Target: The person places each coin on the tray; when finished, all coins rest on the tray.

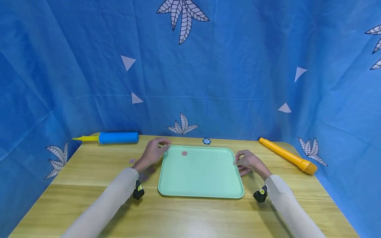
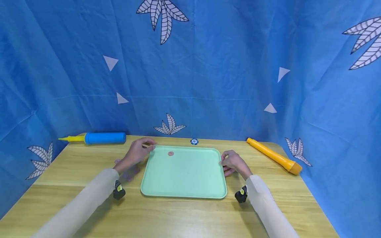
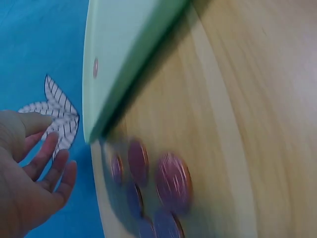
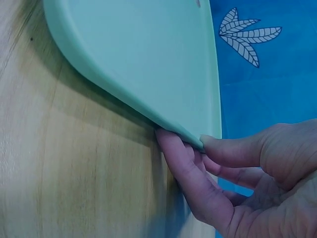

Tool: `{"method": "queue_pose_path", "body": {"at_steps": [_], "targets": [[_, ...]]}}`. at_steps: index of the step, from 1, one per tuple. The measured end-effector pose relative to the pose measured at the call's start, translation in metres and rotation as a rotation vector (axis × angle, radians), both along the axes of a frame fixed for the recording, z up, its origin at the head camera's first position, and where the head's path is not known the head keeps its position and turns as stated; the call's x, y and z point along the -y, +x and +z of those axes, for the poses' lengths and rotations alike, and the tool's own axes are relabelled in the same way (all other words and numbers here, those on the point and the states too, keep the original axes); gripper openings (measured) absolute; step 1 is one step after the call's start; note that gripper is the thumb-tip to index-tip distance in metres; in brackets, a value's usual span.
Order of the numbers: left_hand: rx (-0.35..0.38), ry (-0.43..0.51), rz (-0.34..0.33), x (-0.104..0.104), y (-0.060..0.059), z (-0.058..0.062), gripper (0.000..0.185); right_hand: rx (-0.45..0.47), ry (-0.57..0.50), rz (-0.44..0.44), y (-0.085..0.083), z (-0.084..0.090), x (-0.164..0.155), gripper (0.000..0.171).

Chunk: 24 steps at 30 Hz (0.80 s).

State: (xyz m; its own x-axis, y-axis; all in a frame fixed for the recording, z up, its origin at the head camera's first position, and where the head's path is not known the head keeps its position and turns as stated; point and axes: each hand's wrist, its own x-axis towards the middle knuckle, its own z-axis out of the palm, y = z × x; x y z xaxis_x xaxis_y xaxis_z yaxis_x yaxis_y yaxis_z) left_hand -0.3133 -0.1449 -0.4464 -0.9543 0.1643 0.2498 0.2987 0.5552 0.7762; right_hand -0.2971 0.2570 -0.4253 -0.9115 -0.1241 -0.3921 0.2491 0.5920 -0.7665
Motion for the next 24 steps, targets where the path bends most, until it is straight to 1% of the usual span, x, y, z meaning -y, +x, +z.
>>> {"method": "queue_pose_path", "body": {"at_steps": [5,7,10,14,18,21,24], "targets": [[-0.014,0.037,0.009,0.025,0.003,0.000,0.023,-0.024,0.027,0.028,0.000,0.000,-0.001,0.008],[-0.018,0.030,0.012,0.034,0.003,0.001,0.024,-0.027,0.041,0.031,0.000,-0.001,-0.001,0.008],[-0.005,0.020,0.028,0.049,0.005,0.004,0.026,-0.017,0.046,0.016,0.000,-0.001,0.000,0.008],[0.011,0.011,0.034,0.067,0.010,0.007,0.028,0.001,0.030,0.002,0.000,-0.001,0.000,0.008],[0.036,-0.011,0.022,0.086,0.017,0.007,0.028,0.023,0.009,-0.003,0.000,-0.002,-0.002,0.011],[0.054,-0.045,0.010,0.102,0.020,0.006,0.029,0.036,0.001,-0.009,-0.002,-0.003,-0.004,0.012],[0.057,-0.058,-0.020,0.118,0.023,0.004,0.030,0.041,-0.007,-0.007,-0.004,-0.003,-0.006,0.014]]}}
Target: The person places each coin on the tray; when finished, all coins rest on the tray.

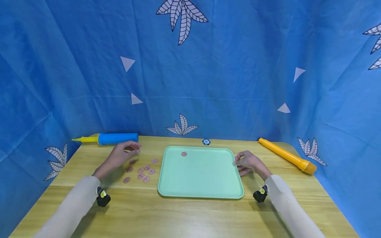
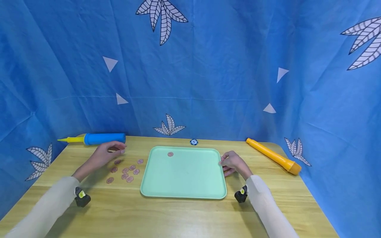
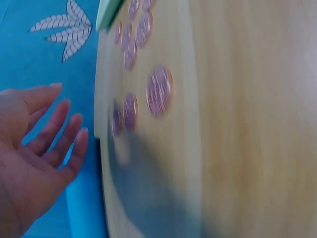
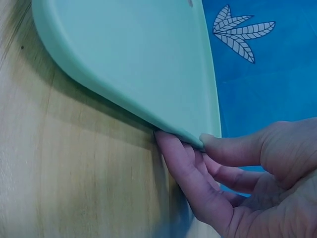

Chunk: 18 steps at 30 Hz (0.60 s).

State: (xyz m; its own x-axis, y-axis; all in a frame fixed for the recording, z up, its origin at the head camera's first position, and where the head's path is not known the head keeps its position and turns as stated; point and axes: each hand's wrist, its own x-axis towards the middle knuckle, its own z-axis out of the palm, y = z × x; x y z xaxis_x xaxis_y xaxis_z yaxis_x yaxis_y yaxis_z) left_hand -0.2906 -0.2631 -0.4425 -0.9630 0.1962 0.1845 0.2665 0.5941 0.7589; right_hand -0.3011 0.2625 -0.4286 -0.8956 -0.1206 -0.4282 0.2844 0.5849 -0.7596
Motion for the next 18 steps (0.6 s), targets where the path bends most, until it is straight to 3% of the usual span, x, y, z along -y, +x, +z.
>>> {"method": "queue_pose_path", "body": {"at_steps": [5,10,18], "targets": [[0.017,0.025,-0.079,0.022,0.004,-0.005,0.032,0.008,-0.015,-0.013,0.000,0.001,0.000,0.016],[0.043,0.024,-0.095,0.036,0.008,-0.010,0.033,0.018,-0.022,-0.014,0.001,0.001,0.000,0.017],[0.199,0.028,-0.097,0.049,0.010,-0.023,0.041,0.014,0.010,0.003,0.001,0.000,0.001,0.016]]}}
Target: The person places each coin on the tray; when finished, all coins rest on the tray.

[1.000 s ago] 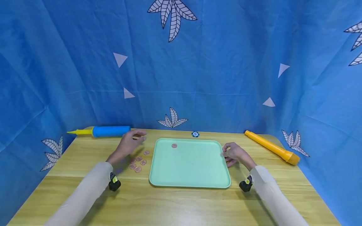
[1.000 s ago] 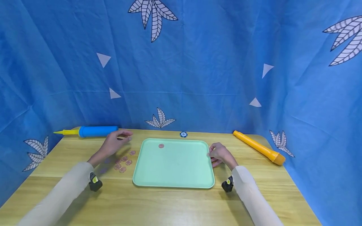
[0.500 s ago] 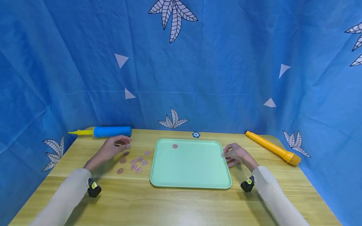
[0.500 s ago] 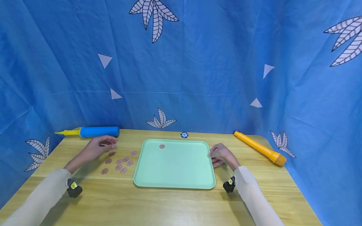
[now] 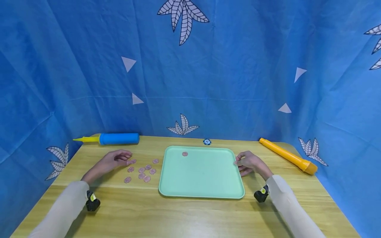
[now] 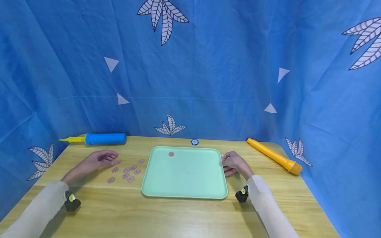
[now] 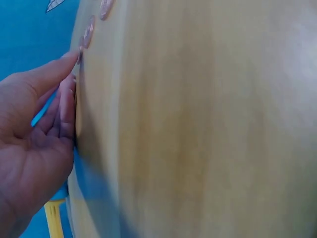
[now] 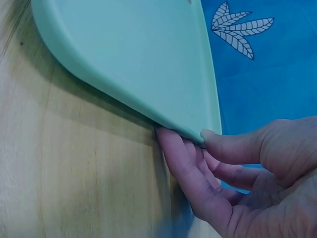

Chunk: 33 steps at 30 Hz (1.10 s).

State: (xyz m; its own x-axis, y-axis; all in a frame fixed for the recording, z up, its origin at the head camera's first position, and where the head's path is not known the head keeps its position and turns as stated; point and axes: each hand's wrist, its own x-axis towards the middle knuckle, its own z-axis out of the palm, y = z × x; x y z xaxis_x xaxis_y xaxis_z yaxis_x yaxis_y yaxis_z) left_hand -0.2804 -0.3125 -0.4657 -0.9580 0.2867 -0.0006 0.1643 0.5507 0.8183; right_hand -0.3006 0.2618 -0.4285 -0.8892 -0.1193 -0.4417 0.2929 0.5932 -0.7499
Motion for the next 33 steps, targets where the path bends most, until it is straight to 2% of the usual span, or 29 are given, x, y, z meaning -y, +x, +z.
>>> {"method": "queue_pose_path", "body": {"at_steps": [2,5,11,17,25,28,33], "targets": [[0.005,-0.004,0.007,-0.002,-0.001,-0.001,0.042,-0.001,-0.010,-0.006,0.000,-0.001,-0.002,0.015],[-0.039,-0.015,-0.015,-0.004,0.000,-0.002,0.038,-0.002,-0.019,-0.006,0.000,-0.002,-0.002,0.015],[-0.089,-0.028,-0.013,-0.012,0.004,0.002,0.027,-0.002,0.000,0.004,0.000,-0.001,-0.002,0.016],[-0.056,-0.048,-0.013,-0.013,0.002,0.005,0.025,0.011,-0.014,0.016,-0.001,0.000,-0.003,0.014],[-0.016,-0.043,0.010,-0.013,0.000,0.002,0.024,0.023,-0.034,0.032,-0.001,0.000,-0.004,0.015],[-0.063,-0.053,0.041,-0.013,0.003,-0.001,0.024,0.022,-0.046,0.036,-0.001,-0.001,-0.005,0.016],[-0.189,-0.042,0.105,-0.018,0.007,-0.007,0.020,0.022,-0.048,0.032,-0.001,-0.001,-0.007,0.018]]}}
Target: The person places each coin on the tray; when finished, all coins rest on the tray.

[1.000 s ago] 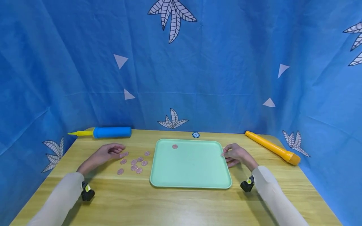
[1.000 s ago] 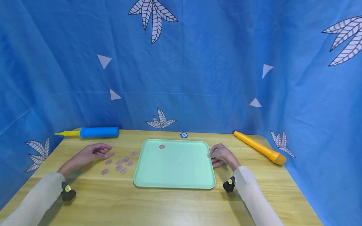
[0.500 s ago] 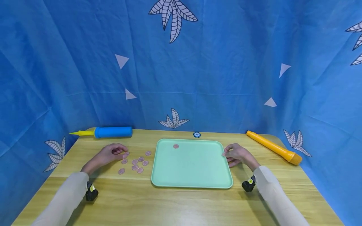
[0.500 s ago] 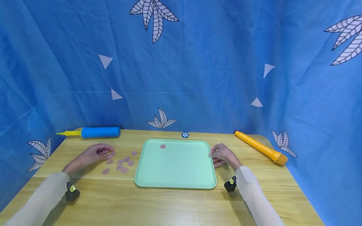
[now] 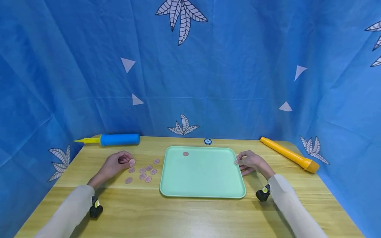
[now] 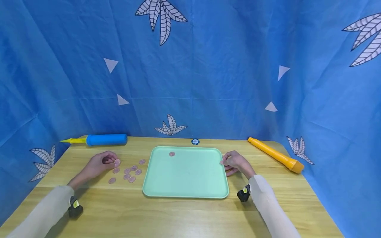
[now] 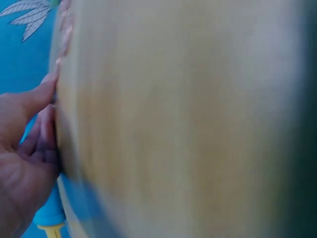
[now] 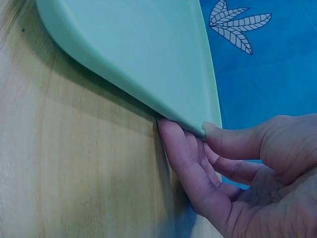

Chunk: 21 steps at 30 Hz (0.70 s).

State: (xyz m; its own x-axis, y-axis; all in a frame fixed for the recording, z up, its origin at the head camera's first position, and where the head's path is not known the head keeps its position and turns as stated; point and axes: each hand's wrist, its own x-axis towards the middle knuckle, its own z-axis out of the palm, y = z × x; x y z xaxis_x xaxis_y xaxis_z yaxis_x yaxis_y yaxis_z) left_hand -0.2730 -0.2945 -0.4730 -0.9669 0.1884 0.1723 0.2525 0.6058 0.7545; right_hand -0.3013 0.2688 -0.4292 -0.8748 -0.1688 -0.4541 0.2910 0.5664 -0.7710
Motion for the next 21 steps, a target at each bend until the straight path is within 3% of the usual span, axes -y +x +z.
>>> {"method": "queue_pose_path", "body": {"at_steps": [5,9,14,21], "targets": [[-0.041,0.043,0.006,0.000,0.001,-0.001,0.019,0.000,-0.009,-0.002,-0.001,-0.001,-0.001,0.017],[-0.025,0.054,0.050,0.000,0.000,0.003,0.017,0.003,-0.022,0.007,-0.003,0.002,0.000,0.018],[0.089,0.107,0.104,-0.002,0.001,0.012,0.026,0.008,-0.029,0.009,-0.003,0.003,0.000,0.017],[0.253,0.374,0.050,-0.003,-0.003,0.015,0.043,-0.010,0.009,-0.003,-0.001,-0.002,-0.002,0.023]]}}
